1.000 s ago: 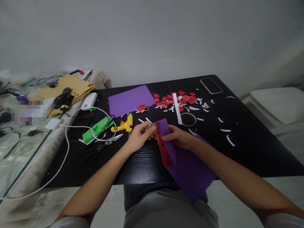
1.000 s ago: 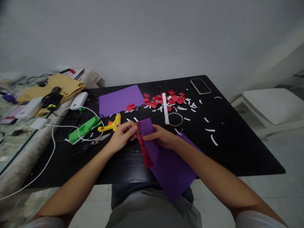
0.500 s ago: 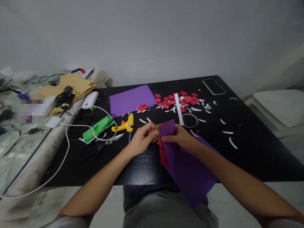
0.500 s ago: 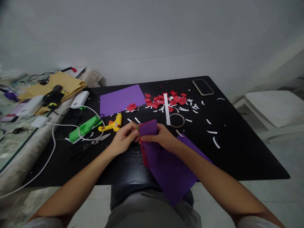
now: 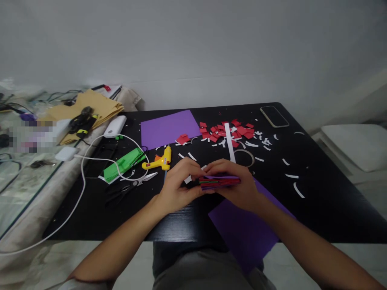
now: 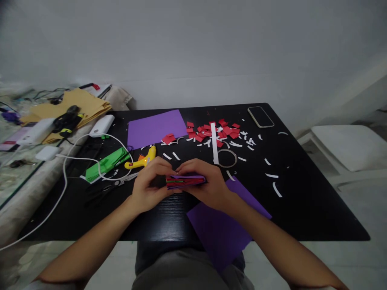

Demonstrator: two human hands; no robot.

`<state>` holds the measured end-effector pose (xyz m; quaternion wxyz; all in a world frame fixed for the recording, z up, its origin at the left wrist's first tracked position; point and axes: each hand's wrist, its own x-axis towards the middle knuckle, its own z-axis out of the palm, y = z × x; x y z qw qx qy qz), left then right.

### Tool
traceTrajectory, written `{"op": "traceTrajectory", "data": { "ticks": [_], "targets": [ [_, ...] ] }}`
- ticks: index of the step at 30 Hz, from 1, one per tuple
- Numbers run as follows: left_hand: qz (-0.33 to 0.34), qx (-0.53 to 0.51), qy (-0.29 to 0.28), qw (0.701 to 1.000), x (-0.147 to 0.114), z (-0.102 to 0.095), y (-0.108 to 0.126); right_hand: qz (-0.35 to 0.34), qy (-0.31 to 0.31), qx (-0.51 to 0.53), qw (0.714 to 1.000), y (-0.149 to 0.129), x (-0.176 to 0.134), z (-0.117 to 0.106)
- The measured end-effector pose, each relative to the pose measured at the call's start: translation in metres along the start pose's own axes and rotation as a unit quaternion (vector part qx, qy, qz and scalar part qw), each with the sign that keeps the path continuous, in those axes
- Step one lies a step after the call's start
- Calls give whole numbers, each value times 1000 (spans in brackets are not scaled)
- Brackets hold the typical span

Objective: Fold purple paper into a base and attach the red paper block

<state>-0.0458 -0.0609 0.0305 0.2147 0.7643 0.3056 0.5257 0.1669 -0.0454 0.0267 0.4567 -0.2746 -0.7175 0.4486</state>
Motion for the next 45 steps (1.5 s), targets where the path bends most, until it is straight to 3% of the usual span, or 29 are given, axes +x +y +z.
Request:
{"op": "traceTrajectory", "data": {
  "ticks": [4,11,15,30,38,45],
  "targets": [
    [24,36,10,999,-2,-5,-4,0,3,-25,1000,-1,3,0],
    [-4,5,0,1000,-3,-4,-3,31,22,-16,999,3,0,1],
    [20,15,5,1000,-4,-2,-2,42,33,-10,999,5,0,3],
    [74,37,3,997,-2,-1,2,-30,22,-40,999,15,-3,2],
    [134,64,-3,989,-5,0,-1,-135,30,-56,989,21,-1,3],
    [104,54,-4,993,-8,-1,-5,-144,18,-79,986,3,-1,-3]
  ]
}}
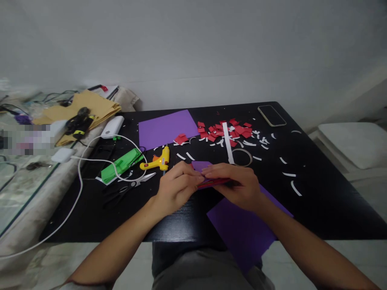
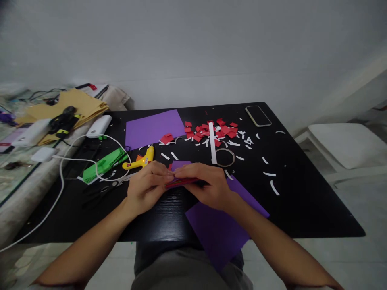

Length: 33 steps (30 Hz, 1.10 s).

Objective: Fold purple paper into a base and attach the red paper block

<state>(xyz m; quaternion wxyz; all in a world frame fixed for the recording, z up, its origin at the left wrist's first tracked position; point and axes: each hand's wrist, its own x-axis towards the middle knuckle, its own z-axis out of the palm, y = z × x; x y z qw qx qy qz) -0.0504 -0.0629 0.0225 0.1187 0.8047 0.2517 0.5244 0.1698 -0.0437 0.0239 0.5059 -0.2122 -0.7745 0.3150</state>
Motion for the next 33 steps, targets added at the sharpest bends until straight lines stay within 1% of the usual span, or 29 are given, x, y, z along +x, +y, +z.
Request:
{"op": "traceTrajectory", "data": {
  "ticks": [3,5,6,8,10,12,14,15,18,21,24,26,28,29,30,31,32,33],
  "targets": [
    [-20,-22,7,1000,-1,1,-2,48,2,10,999,0,0,-3],
    [-53,-26,0,998,-1,1,-4,79,10,21,997,0,-1,-3],
    [-76,-27,-12,997,-1,1,-5,92,15,29,995,-1,0,-3],
    [-134,-28,-49,989,-1,1,-7,126,30,52,990,-3,0,-2],
    [-192,-27,-101,976,0,0,-9,169,60,80,981,-4,2,-1],
    [-230,-20,-154,961,1,1,-11,210,103,106,966,-2,3,-2],
    [-253,-8,-179,951,1,3,-11,244,145,126,950,4,4,-3],
    [-262,-4,-179,948,1,4,-11,259,162,138,942,9,5,-4],
    [-289,0,-147,946,1,8,-9,299,195,200,912,19,5,-5],
    [-318,-12,-135,938,0,9,-9,332,205,259,884,24,6,-1],
    [-343,-21,-145,928,0,6,-12,343,201,277,875,25,8,0],
    [-337,-20,-149,929,1,1,-15,327,193,262,887,27,10,-6],
    [-296,6,-145,944,2,-4,-17,293,155,204,921,27,13,-16],
    [-259,31,-141,955,1,-6,-18,271,120,150,943,26,14,-22],
    [-217,64,-140,964,0,-6,-18,250,72,79,962,25,15,-28],
    [-175,100,-143,969,-1,-6,-18,225,21,-4,974,22,14,-33],
    [-138,139,-149,969,-3,-4,-17,199,-31,-85,976,19,13,-36],
    [-109,177,-159,965,-6,-1,-15,173,-83,-155,969,16,9,-37]
  ]
}}
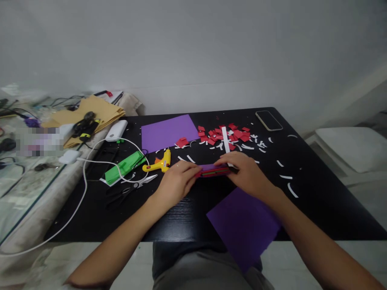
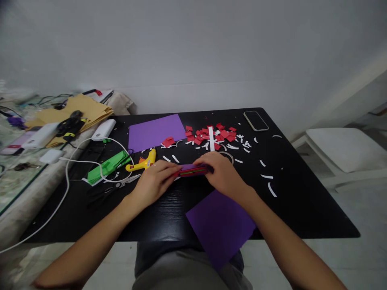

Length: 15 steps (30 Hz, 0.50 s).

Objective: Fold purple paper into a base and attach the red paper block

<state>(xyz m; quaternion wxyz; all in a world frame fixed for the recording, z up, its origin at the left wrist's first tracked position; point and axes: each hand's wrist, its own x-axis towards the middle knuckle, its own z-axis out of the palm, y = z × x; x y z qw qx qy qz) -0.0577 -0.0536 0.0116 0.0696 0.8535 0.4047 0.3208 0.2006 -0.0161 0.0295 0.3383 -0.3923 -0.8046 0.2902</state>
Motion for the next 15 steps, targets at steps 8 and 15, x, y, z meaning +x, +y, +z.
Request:
{"op": "traceTrajectory", "data": {
  "ticks": [8,15],
  "targets": [
    [37,157,-57,985,-30,32,28,-104,-165,-226,955,7,-54,40],
    [-45,186,-110,975,-70,44,49,-88,-162,-275,943,10,-76,60]
  ]
}}
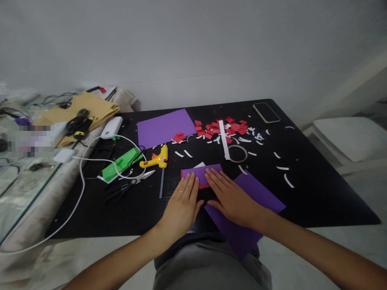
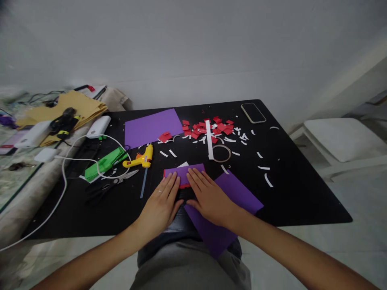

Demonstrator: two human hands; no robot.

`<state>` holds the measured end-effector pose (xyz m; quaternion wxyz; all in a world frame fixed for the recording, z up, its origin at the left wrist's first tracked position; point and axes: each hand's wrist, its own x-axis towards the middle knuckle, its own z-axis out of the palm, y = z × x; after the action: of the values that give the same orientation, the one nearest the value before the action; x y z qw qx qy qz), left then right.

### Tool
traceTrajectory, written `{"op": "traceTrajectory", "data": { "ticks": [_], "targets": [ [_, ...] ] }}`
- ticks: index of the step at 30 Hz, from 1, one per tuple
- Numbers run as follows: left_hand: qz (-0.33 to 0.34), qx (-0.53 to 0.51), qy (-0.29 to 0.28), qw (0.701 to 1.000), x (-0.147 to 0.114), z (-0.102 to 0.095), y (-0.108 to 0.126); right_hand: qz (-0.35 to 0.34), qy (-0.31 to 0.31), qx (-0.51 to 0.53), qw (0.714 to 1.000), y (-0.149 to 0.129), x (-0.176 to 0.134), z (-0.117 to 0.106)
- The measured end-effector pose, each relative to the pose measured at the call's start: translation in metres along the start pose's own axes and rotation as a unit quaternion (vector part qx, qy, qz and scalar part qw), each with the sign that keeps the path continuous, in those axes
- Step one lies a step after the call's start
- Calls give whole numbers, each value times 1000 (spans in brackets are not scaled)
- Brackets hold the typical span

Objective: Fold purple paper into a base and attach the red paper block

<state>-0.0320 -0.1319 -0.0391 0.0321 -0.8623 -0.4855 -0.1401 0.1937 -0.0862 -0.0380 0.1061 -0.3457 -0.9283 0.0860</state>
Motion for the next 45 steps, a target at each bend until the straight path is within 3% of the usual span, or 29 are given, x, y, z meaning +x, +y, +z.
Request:
{"op": "traceTrajectory", "data": {
  "ticks": [4,8,13,19,22,25,27,31,35,45],
  "targets": [
    [-11,12,-29,999,-8,5,6,12,3,-4,1000,-4,-4,5],
    [-8,8,-41,999,-9,2,6,13,-1,2,1000,-8,-1,-3],
    [-3,-7,-43,999,-8,1,5,42,33,-3,999,-14,33,-18],
    [-11,-43,-47,998,-8,-4,4,71,38,-16,997,3,72,5],
    [-27,-121,-30,992,4,-17,-10,79,36,-16,996,8,72,14],
    [-86,-179,28,980,27,-24,-26,79,27,-28,996,7,69,14],
    [-110,-137,65,982,44,-19,-29,80,22,-36,996,5,68,13],
    [-78,-95,4,992,57,6,-18,73,9,-41,996,5,69,11],
    [-70,-83,-2,994,50,23,-12,73,0,-38,997,7,72,10],
    [-67,-45,-27,996,49,23,-13,120,11,-49,992,27,49,9]
  ]
}}
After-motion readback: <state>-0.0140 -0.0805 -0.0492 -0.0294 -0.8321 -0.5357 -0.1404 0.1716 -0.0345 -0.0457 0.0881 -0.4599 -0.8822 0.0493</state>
